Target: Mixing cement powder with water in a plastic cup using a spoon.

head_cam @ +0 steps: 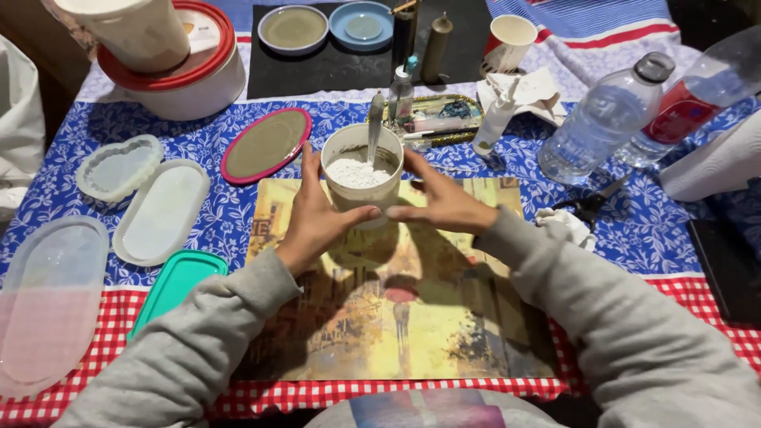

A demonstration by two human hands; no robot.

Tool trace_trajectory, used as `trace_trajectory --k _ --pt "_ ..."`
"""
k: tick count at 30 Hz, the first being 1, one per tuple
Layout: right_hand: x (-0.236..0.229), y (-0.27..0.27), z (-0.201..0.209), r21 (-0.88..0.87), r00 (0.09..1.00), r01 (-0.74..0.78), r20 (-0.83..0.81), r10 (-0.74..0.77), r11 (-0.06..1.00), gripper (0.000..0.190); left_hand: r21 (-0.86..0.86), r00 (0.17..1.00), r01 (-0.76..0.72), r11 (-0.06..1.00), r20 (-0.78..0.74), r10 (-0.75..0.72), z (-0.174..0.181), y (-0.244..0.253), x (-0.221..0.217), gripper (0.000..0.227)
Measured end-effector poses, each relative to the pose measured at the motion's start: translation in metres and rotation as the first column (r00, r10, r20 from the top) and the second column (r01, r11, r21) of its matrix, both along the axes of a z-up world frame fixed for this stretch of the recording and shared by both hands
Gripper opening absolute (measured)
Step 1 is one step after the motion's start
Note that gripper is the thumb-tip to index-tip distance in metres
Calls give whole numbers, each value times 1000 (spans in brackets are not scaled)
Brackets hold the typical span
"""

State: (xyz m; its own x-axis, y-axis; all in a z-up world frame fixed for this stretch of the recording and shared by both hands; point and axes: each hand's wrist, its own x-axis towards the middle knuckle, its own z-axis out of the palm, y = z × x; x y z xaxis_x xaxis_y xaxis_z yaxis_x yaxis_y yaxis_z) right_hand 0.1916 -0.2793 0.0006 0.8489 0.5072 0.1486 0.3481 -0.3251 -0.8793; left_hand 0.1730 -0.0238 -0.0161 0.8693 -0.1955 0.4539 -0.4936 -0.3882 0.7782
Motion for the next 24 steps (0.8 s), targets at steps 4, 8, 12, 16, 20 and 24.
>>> trace_trajectory --k 4,8,12,16,20,24 --pt "19 13 -11 133 987 -149 85 138 980 116 -126 997 3 992 -74 -13 -2 -7 8 147" --pt "26 11 -21 203 977 -185 140 158 962 114 -108 994 -11 994 -109 -1 6 -8 8 148" --pt "21 9 -23 193 981 -171 125 148 966 114 -95 994 -5 995 -114 -6 15 -10 0 149" --pt "-10 3 -7 169 982 -104 176 74 980 110 -60 995 -8 998 -100 2 33 -20 -24 145" --pt "-65 -10 11 142 986 -71 159 48 987 109 -68 986 3 998 -166 -15 68 -36 -76 137" --pt "-130 -20 18 328 998 -49 -30 62 944 111 -36 973 44 998 -226 -51 78 -44 -120 135"
